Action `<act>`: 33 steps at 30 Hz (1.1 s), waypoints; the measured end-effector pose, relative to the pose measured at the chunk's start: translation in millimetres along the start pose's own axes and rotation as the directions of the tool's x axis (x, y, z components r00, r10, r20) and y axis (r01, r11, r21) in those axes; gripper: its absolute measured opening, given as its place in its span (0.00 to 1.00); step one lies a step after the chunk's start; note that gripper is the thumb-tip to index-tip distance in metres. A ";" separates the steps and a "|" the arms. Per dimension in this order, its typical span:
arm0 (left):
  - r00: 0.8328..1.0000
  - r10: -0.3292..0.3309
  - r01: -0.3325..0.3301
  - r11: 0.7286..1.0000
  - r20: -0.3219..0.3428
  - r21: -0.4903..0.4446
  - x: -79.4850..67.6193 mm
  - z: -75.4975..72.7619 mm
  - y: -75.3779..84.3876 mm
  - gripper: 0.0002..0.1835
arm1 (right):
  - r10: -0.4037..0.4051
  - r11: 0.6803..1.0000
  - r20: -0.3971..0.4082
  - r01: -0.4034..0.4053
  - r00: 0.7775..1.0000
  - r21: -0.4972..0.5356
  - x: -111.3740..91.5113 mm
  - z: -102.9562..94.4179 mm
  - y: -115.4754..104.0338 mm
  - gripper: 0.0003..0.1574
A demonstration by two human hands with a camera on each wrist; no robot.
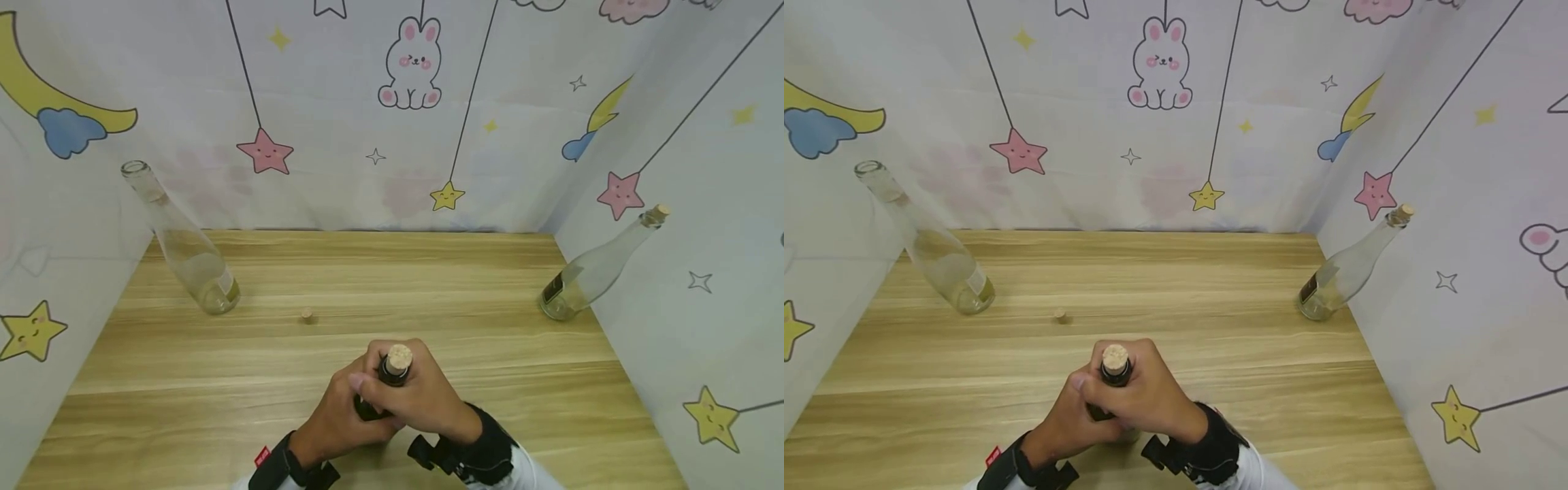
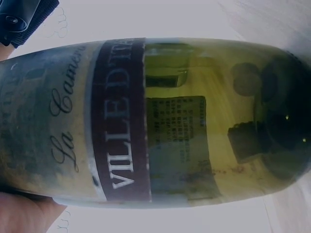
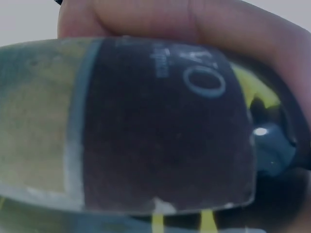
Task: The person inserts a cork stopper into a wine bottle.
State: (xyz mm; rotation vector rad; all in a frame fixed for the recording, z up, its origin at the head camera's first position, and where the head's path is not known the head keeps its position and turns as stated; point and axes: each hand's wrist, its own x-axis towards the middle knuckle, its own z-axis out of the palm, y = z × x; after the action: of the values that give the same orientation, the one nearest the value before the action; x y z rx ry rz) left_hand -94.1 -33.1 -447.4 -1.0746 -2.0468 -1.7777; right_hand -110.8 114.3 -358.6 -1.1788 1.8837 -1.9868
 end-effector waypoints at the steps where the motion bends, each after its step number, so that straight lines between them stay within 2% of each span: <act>1: 1.000 -0.003 0.003 1.000 -0.001 0.003 -0.3 -0.2 0.1 0.22 | 0.000 1.000 -0.005 0.000 1.000 -0.001 0.0 0.5 0.1 0.17; 11: 0.999 -0.032 0.032 0.999 -0.012 0.014 0.7 -5.3 5.1 0.27 | 0.017 0.999 -0.029 -0.018 0.999 -0.031 5.2 1.7 -4.4 0.18; 15: 1.000 0.005 -0.005 1.000 -0.029 0.017 4.3 -9.7 5.2 0.34 | 0.025 1.000 -0.034 -0.025 0.999 -0.004 5.2 -4.5 -12.4 0.17; 19: 0.999 -0.011 0.012 1.000 -0.034 0.024 5.4 -16.7 5.1 0.40 | -0.003 1.000 -0.082 0.002 0.997 -0.015 1.0 -21.0 -23.3 0.17; 24: 0.998 -0.054 0.056 0.997 -0.041 0.051 2.4 -27.0 4.4 0.42 | 0.002 0.998 -0.226 -0.016 0.974 -0.062 -10.6 -58.1 -36.2 0.17; 26: 0.996 -0.071 0.074 0.995 -0.054 0.067 1.1 -31.2 4.6 0.43 | 0.006 0.997 -0.302 -0.029 0.953 -0.070 -17.3 -77.0 -41.2 0.18; 28: 0.993 -0.098 0.104 0.991 -0.068 0.083 0.6 -35.4 5.1 0.42 | 0.010 0.997 -0.394 -0.040 0.919 -0.068 -24.1 -96.8 -46.3 0.18; 30: 0.989 -0.121 0.129 0.986 -0.079 0.106 0.8 -39.2 4.8 0.41 | 0.010 0.996 -0.491 -0.050 0.871 -0.068 -31.2 -116.4 -50.9 0.19; 33: 0.986 -0.146 0.156 0.980 -0.084 0.125 1.8 -43.7 4.1 0.40 | 0.016 0.995 -0.628 -0.074 0.778 -0.067 -43.5 -143.7 -58.1 0.19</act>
State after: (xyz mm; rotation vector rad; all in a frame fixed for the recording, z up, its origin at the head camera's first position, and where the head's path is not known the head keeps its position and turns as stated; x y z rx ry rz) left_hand -105.2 -73.0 -432.6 -0.8243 -2.2170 -1.6942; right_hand -148.5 263.0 -309.7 -0.4782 2.2685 -2.5045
